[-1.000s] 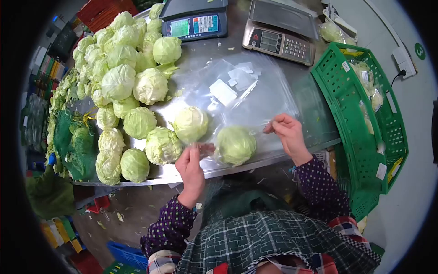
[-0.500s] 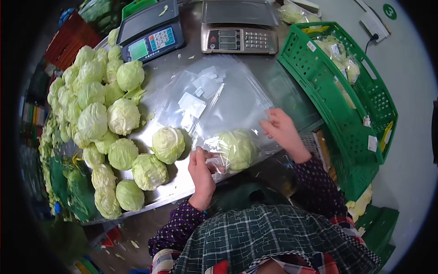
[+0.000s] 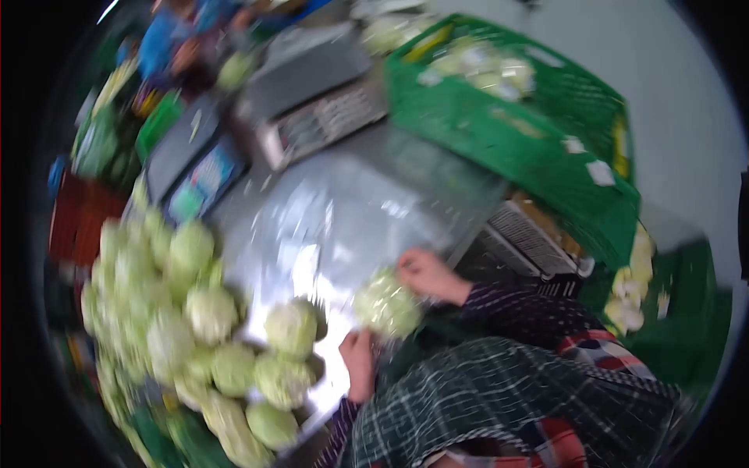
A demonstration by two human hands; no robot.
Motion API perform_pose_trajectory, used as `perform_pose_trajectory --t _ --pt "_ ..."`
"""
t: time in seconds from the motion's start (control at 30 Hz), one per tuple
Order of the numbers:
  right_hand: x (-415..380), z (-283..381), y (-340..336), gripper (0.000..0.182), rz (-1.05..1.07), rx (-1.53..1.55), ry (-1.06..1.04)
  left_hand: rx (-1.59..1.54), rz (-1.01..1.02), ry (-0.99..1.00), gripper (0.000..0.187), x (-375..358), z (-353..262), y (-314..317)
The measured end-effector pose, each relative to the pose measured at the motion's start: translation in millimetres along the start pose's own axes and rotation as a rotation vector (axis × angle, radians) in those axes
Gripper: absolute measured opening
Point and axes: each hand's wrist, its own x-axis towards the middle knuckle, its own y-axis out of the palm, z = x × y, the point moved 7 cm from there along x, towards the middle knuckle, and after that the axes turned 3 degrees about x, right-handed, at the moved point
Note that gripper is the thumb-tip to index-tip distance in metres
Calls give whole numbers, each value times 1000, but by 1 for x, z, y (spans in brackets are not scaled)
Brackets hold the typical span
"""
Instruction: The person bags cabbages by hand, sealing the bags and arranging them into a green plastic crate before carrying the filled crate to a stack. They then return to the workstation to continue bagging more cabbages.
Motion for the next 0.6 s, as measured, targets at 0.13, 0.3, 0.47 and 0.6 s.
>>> perform_pose_trajectory --t 0.13,0.3,0.47,0.6 --pt "8 1 -1 40 -65 61 -294 -280 -43 77 42 -8 -3 3" --pt "-4 41 5 52 -45 -143 -177 -439 59 126 46 17 -19 2" --pt "-68 169 -72 81 16 -480 -715 -367 104 409 48 18 -130 40" --pt "-89 243 -188 90 -252 -297 -915 -398 277 589 44 -22 -271 143"
